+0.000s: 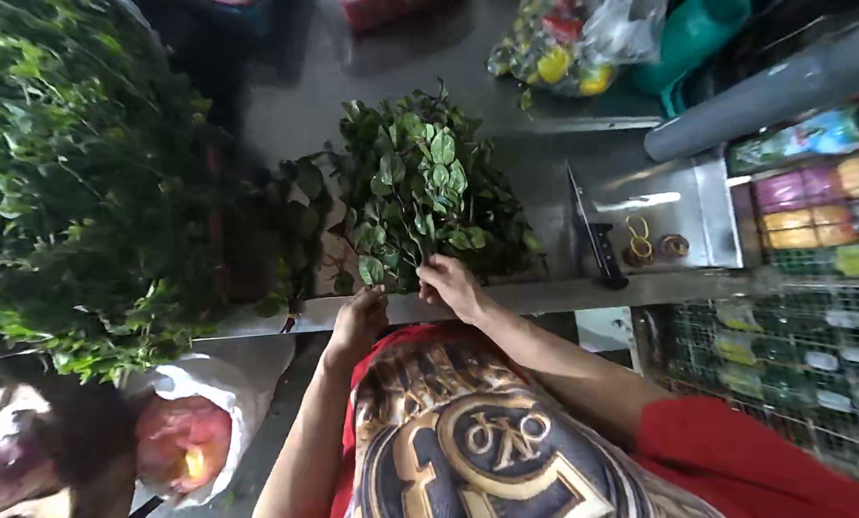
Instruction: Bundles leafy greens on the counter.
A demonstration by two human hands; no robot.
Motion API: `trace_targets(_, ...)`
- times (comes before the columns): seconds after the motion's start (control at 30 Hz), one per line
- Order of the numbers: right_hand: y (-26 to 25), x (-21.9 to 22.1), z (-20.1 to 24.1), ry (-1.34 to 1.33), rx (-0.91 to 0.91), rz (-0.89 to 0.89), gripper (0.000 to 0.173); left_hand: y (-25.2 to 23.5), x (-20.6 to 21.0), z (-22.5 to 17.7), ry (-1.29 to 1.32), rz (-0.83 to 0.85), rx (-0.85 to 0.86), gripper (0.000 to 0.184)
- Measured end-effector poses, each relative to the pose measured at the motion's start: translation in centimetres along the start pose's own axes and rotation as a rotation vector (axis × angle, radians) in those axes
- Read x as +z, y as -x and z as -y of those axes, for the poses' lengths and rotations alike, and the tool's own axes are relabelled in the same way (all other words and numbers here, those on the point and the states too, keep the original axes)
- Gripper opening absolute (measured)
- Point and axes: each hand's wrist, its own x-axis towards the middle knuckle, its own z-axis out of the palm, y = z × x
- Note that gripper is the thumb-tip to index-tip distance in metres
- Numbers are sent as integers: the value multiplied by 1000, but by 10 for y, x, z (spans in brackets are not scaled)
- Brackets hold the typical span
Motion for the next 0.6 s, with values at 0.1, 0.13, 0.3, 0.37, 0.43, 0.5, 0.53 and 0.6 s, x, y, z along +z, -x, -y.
trace_targets(0.1, 23, 18, 15, 411, -312, -182, 24, -2, -11, -7, 48, 147, -43, 31)
trace_targets(0.13, 23, 28, 9, 528, -396, -250, 25, -4, -13, -6, 39, 178, -37, 31)
trace_targets(0.3, 28, 66, -24, 774, -426, -139, 23, -16, -10, -8, -187, 210, -2, 29)
trace_targets(0.37, 36, 69, -27, 744, -408, -69, 26, -14, -6, -12, -296, 197, -36, 30)
trace_targets(0.43, 39, 60, -18, 649, -274, -51, 35, -15, -5, -14, -374, 184, -69, 31)
trace_targets(0.5, 34, 49, -19, 587, -191, -197, 40, -17, -8, -15, -391, 172, -94, 33)
trace_targets(0.53, 27, 44, -23, 581, -167, -276, 42, -18, -9, -16, -374, 177, -103, 33)
trace_targets(0.6, 11, 37, -32, 574, -79, -340, 50, -17, -12, -18, -343, 193, -101, 35)
